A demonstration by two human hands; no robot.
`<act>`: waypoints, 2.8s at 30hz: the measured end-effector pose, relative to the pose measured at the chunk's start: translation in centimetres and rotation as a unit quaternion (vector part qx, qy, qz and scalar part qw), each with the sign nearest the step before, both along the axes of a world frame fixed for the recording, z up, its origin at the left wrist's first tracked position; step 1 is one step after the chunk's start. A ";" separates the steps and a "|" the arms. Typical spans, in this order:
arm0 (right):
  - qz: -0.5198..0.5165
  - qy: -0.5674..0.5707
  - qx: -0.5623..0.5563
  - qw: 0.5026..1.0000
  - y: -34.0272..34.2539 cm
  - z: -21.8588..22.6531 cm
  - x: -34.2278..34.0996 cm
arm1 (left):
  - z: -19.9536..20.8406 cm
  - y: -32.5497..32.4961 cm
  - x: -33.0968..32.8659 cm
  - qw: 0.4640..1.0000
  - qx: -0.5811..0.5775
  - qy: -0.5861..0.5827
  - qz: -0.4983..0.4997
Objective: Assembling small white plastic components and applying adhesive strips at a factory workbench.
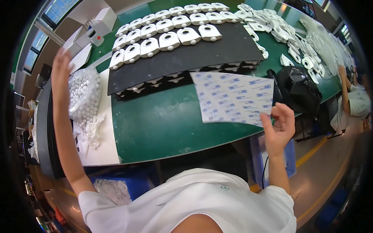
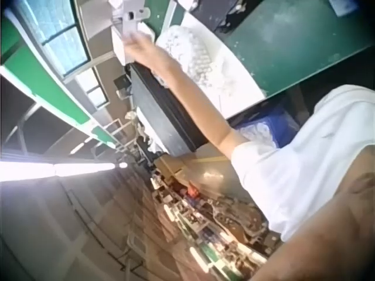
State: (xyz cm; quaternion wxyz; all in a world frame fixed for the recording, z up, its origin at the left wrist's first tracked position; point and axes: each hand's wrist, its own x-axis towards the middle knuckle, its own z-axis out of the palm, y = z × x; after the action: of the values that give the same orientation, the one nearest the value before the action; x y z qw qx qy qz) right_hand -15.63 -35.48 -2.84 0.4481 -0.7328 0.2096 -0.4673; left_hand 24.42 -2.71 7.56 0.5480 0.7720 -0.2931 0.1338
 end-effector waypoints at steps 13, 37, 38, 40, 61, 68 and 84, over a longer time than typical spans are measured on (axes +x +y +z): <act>0.314 0.070 -0.368 0.872 9.9 -2.5 1.3 | -17.9 -3.5 -36.0 0.691 -0.205 0.636 -0.276; 0.399 0.139 -0.366 0.829 8.1 -0.9 2.6 | -15.2 -6.4 -36.2 0.733 -0.271 0.617 -0.090; 0.400 0.139 -0.367 0.829 8.2 -0.8 2.7 | -15.2 -6.3 -36.1 0.733 -0.272 0.617 -0.090; 0.407 0.154 -0.357 0.826 8.5 -0.5 2.8 | -15.2 -5.9 -36.0 0.758 -0.222 0.607 -0.082; 0.351 0.075 -0.441 0.822 6.5 -1.6 3.6 | -14.8 -6.4 -35.7 0.737 -0.217 0.631 -0.109; 0.305 0.097 -0.144 0.936 5.0 -0.4 5.6 | -14.9 -5.4 -35.9 0.765 -0.182 0.607 -0.113; 0.257 0.142 -0.037 0.955 8.2 0.2 9.5 | -14.6 -4.8 -35.7 0.746 -0.157 0.631 -0.145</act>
State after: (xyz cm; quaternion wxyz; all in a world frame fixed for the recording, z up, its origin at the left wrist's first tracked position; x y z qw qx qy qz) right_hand -6.15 -27.32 -2.67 0.4912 -0.8368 0.0583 -0.2346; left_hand -11.25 -7.47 -7.07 0.7345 0.5316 0.0363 -0.4202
